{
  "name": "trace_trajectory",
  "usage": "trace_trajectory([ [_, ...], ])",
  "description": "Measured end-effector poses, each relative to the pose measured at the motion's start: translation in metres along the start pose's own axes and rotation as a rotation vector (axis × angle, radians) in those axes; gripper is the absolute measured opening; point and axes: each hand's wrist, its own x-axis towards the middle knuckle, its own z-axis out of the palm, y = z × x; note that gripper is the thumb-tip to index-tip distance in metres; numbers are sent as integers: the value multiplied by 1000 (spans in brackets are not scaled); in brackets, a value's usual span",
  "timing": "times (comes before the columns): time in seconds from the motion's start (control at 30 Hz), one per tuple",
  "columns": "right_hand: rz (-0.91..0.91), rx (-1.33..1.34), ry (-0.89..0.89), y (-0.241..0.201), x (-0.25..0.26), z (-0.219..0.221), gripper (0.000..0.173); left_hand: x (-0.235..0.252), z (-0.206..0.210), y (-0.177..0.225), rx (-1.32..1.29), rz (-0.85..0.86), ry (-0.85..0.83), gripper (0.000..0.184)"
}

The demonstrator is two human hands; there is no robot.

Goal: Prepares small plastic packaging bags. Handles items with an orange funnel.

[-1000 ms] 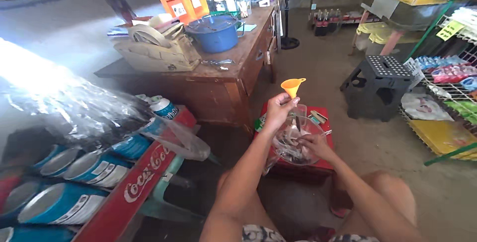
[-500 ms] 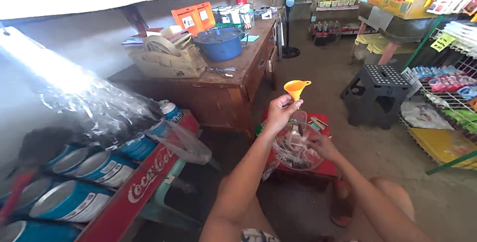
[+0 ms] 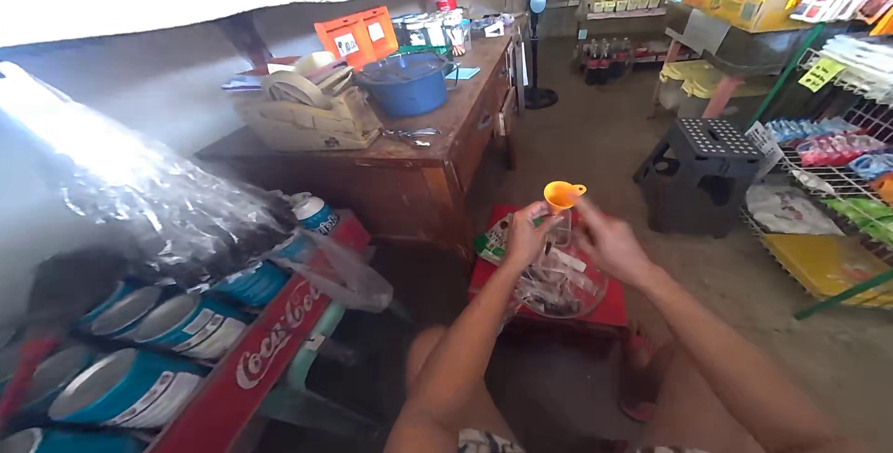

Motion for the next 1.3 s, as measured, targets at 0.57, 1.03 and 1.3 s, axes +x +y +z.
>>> trace_trajectory([
  [0.57,12,-46,-113,-11,15,-18,65,9,-2,-8,52,6,-4,15],
  [1.03,139,-106,-310,-9,19,-7,76,6,-1,-10,71,-39,-3,16],
  [1.3,280,454,-403,36,22,20,50,3,-5,14,-16,4,-65,13],
])
